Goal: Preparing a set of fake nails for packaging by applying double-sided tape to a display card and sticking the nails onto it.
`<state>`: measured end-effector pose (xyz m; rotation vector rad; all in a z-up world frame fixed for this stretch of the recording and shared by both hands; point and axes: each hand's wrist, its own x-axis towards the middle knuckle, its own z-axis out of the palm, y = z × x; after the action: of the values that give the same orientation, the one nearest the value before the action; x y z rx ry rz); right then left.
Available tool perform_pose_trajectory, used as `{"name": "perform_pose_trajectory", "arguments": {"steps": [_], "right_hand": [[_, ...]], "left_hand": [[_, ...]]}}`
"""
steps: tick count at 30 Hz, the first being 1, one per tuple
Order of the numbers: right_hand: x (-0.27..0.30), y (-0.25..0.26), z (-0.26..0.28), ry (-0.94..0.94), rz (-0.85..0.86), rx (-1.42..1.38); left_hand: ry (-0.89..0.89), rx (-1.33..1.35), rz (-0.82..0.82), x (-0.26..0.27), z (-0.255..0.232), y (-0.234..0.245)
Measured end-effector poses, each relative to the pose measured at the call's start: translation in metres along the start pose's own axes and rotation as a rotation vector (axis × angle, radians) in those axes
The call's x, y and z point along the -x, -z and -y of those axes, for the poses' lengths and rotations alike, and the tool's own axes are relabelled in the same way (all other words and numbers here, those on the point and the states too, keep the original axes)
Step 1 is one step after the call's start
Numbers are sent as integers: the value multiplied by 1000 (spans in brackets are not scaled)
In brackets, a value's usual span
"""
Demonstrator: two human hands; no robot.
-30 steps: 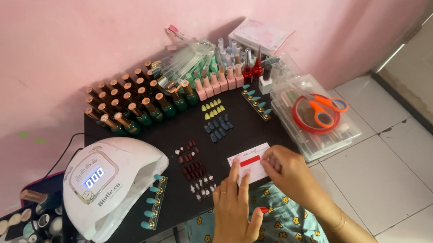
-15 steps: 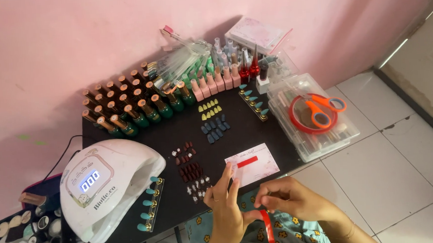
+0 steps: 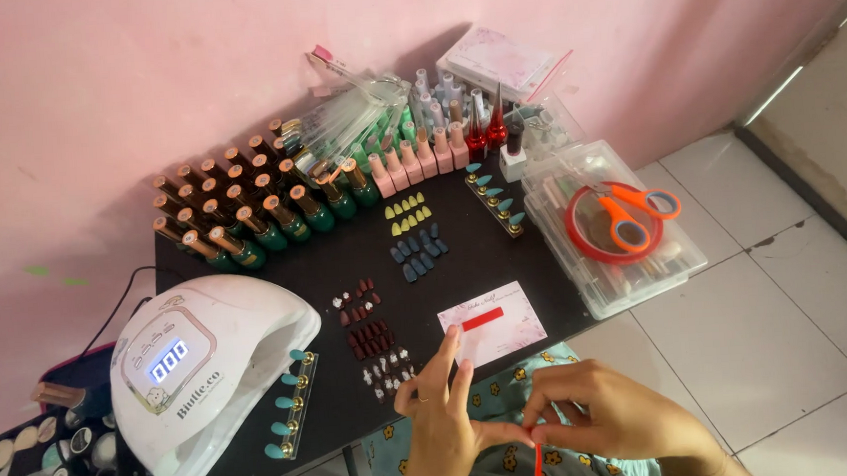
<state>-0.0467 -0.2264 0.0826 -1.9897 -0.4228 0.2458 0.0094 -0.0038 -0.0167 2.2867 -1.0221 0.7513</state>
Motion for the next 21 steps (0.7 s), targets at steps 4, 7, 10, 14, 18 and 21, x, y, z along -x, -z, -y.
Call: {"name": "perform_pose_trajectory", "arguments": {"steps": [4,7,10,14,18,21], "right_hand": [[1,2,-4,-78,59,-56],[1,-1,-5,-124,77,7],[0,-3,-4,-81,42,9],[6,-8,-13,-67,-58,73],[9,-6,-7,-181,-179,40],[14,-1,-13,-184,-296,-12]], "left_hand": [[-31,-41,17,0,0,1],[-45,-61,-1,-2,2,0],[-27,-58,54,4,4,-4],[4,-34,20,0,4,1],[-5,48,25,-8,-2,15],[17,159,38,-9,0,21]]}}
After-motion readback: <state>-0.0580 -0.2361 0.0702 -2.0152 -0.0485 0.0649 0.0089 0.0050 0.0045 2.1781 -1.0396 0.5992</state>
